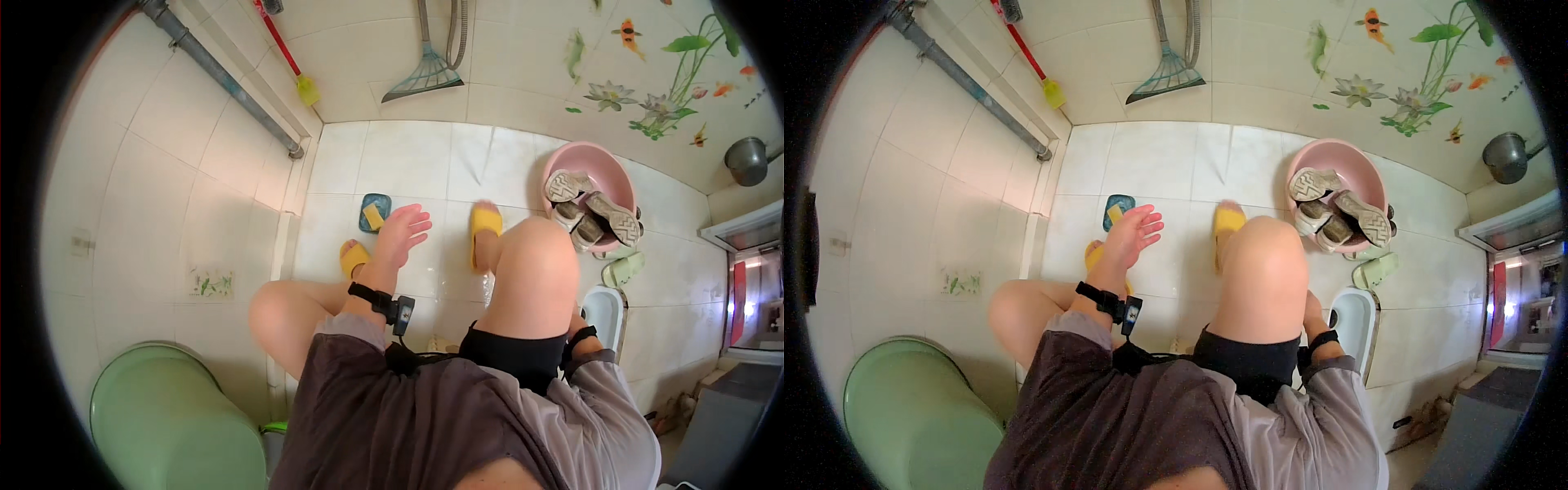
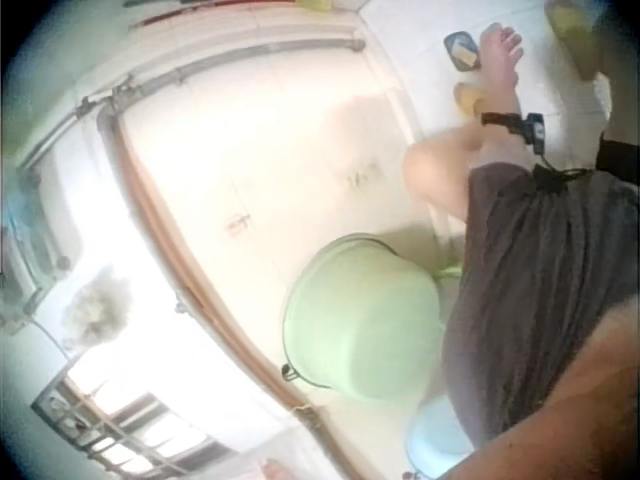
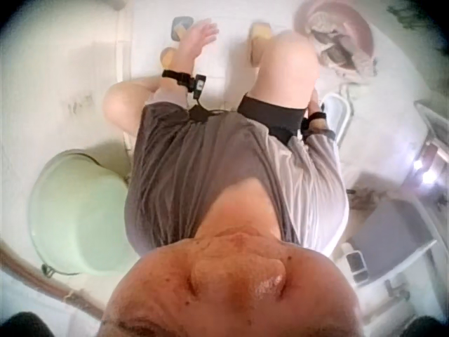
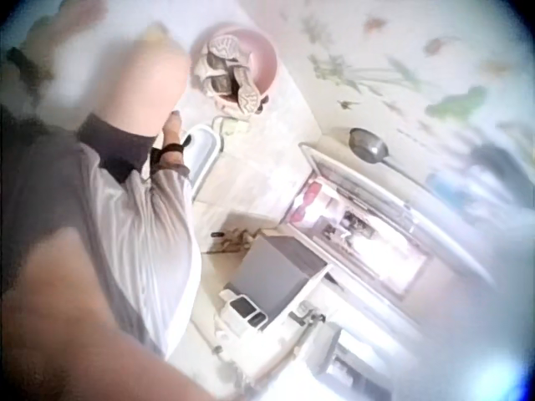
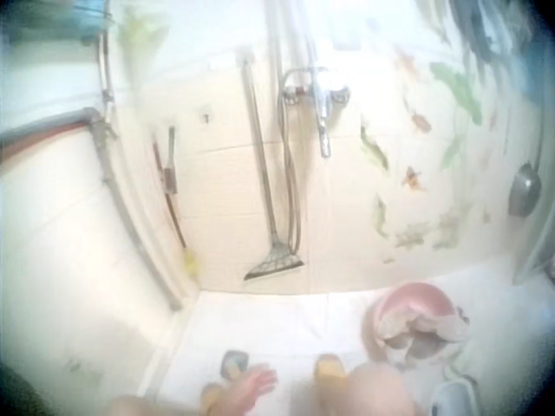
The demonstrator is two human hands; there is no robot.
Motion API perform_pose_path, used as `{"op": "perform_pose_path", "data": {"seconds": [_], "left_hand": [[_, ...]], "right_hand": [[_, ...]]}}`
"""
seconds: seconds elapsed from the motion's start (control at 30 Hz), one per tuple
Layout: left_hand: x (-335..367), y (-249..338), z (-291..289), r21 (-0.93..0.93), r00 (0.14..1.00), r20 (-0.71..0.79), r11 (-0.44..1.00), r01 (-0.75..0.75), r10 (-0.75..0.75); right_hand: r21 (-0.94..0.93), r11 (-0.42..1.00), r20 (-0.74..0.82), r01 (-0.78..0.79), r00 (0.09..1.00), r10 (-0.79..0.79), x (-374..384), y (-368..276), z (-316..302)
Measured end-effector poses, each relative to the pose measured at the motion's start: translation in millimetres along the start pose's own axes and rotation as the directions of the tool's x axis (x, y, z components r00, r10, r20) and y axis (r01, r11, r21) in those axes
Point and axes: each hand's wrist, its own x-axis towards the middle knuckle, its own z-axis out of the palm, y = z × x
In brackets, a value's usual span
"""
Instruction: The person cleans yellow rubber sandals using a brush and soapy water while sitting on the floor.
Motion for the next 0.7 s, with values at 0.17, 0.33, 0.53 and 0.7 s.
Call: {"op": "perform_pose_path", "data": {"seconds": [0.17,0.33,0.53,0.7], "left_hand": [[-26.4,1.0,-44.8,0.033,0.994,-0.103,0.999,-0.017,0.02],[-7.2,-3.4,-22.6,0.031,0.999,-0.05,0.999,-0.005,0.007],[-4.9,-5.2,-23.4,0.008,0.999,-0.039,1.0,-0.019,0.02],[1.5,-6.6,-30.1,0.001,0.999,-0.046,1.0,-0.024,0.024]], "right_hand": [[0.202,0.94,0.078,-0.273,0.962,0.263,-38.2,-66.1,-3.0],[0.267,0.891,0.107,-0.367,0.93,0.351,-36.5,-33.0,-20.3],[0.243,0.948,-0.064,-0.207,0.971,0.229,-21.8,-39.3,-26.8],[0.251,0.953,-0.056,-0.171,0.98,0.191,-13.5,-43.1,-41.7]]}}
